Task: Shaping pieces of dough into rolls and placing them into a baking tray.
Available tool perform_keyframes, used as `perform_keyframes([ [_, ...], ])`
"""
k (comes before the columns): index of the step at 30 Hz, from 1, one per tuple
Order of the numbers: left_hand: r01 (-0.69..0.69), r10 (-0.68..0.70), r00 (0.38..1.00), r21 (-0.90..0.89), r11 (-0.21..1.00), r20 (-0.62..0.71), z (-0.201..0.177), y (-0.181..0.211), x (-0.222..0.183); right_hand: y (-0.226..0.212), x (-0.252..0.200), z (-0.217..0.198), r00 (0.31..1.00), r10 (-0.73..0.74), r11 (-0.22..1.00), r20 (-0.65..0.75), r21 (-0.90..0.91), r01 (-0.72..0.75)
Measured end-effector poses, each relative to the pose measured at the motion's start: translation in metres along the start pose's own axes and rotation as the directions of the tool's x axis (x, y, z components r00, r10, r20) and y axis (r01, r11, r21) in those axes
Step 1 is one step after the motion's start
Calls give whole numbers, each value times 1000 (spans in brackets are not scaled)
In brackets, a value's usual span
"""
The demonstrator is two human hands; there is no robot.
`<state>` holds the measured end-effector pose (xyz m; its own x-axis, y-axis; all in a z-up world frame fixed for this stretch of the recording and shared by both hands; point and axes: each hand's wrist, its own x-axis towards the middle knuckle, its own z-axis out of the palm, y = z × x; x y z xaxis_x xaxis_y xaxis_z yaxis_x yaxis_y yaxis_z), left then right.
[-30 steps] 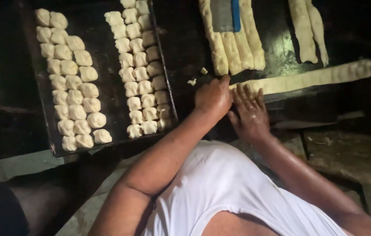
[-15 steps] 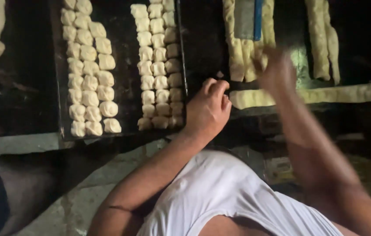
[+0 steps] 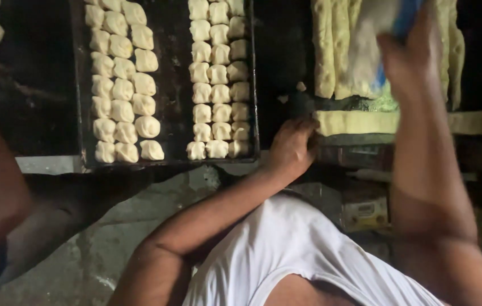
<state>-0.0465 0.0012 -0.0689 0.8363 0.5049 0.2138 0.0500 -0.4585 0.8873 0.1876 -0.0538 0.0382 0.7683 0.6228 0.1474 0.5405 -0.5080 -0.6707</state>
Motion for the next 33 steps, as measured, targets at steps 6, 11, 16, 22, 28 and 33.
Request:
perform_keyframes([
  [6, -27, 15, 992, -101, 994, -124, 42, -34, 14, -1, -115, -21, 978, -183, 935, 95, -291, 203],
  [11, -89, 70, 979, -90, 992, -194, 36, -34, 17, 1, -119, -9, 886, 406, 851, 225, -447, -276],
  [16, -83, 68, 979, -72, 994, -190, 36, -24, 11, 53, -128, -46, 958, 261, 862, 118, -476, -176],
  [22, -20, 11, 996, -105, 994, -88, 21, -15, 14, 84, -120, -75, 923, 381, 847, 49, -420, -327],
  [28, 57, -66, 993, -88, 994, -99, 13, -6, 22, 131, -109, -106, 920, 391, 830, 27, -443, -340],
  [33, 57, -55, 987, 8, 998, -152, 16, -1, 29, 165, -104, -141, 981, 192, 917, -40, -350, -194],
])
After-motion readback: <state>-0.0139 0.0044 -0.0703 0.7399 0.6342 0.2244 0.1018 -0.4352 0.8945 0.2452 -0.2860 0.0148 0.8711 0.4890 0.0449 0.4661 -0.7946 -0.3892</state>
